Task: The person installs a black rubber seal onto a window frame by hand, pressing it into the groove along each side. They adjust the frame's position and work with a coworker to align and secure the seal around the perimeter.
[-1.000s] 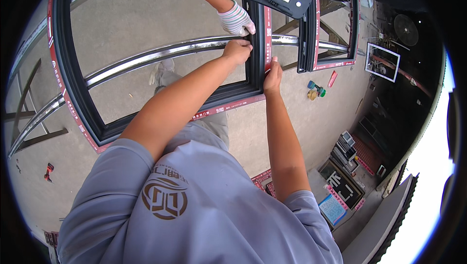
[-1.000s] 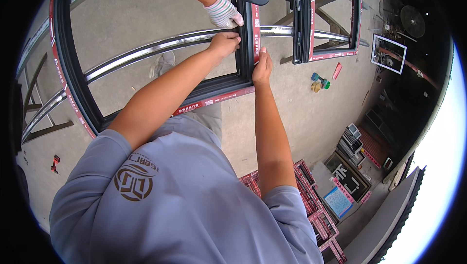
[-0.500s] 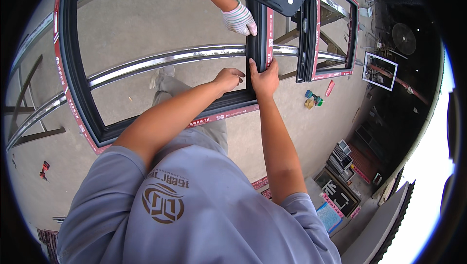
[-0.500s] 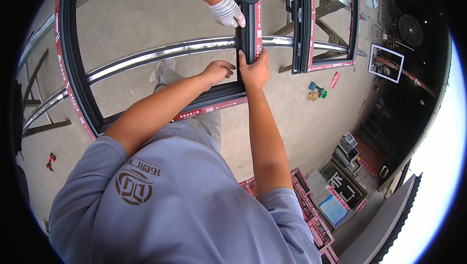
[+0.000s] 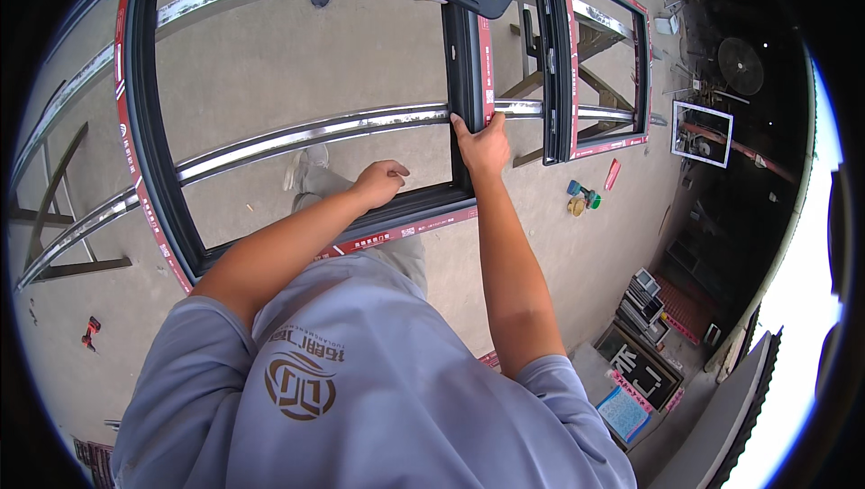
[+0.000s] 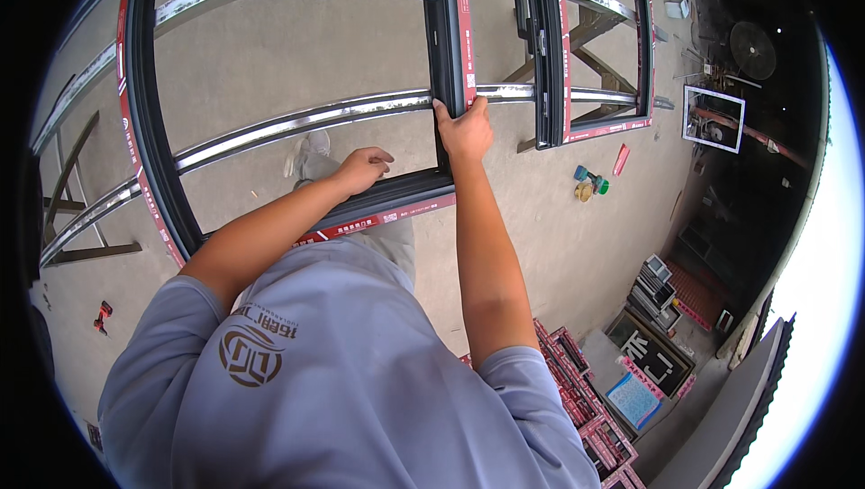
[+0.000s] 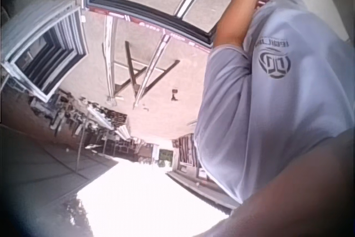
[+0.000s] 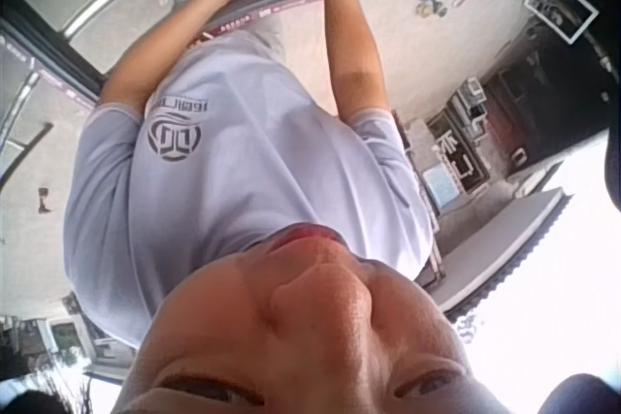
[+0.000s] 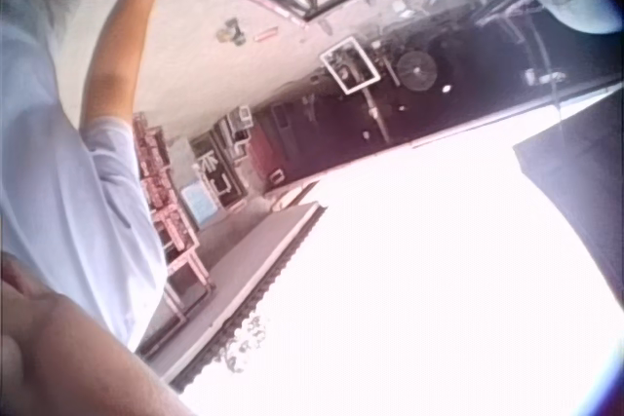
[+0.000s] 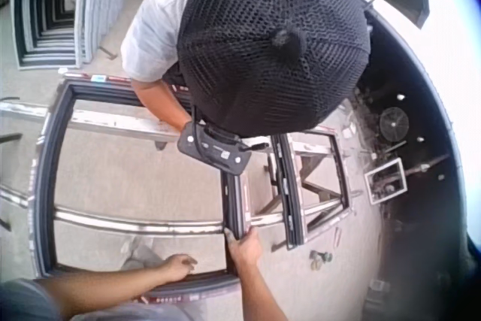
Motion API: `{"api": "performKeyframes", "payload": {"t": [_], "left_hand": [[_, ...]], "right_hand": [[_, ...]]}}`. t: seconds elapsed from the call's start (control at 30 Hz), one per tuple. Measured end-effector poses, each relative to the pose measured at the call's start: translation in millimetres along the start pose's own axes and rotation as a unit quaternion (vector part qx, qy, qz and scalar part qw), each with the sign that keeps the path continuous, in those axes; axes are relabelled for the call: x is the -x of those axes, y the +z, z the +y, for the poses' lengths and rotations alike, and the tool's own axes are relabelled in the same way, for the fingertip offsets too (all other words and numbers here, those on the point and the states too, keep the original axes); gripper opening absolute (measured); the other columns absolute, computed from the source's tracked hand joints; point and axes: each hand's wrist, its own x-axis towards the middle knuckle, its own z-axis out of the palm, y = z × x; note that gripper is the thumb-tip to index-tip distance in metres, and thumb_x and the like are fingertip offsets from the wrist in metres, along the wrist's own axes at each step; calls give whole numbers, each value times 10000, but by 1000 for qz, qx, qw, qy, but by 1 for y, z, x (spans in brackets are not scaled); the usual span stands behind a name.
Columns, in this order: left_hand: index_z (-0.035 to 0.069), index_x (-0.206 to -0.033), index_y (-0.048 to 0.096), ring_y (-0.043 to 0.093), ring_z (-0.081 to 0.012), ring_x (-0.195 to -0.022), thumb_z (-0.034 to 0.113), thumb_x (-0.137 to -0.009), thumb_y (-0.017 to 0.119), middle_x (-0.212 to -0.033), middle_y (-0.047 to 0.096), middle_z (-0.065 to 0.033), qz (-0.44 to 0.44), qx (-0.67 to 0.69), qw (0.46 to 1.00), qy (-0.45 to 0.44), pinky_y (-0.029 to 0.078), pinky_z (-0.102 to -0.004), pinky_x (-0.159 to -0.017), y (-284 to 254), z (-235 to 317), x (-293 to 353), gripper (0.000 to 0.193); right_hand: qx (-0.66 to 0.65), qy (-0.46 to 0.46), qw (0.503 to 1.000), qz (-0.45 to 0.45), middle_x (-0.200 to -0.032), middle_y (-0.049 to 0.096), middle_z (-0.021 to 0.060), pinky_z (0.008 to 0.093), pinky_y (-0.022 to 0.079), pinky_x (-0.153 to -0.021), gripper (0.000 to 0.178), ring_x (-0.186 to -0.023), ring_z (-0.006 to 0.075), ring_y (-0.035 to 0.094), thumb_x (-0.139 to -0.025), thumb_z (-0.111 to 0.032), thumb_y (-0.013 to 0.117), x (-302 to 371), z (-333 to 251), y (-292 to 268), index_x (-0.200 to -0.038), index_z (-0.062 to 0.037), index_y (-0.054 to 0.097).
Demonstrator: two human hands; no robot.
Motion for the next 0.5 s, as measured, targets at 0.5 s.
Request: {"api": "performKeyframes", "payload": {"t": [0.5], "left_hand": [[72,-1111,731,719,-296,-983,161,-934,630,-1051,745,-146,154,-109,982,31,557,-395,-871,-86,-43,72,222]], "right_hand": [[47,21,999,9,-1009,720,216,496,565,-848,635,-949,423,714,-743,-441,850,-23,-24,6,-1085,5,555]]}}
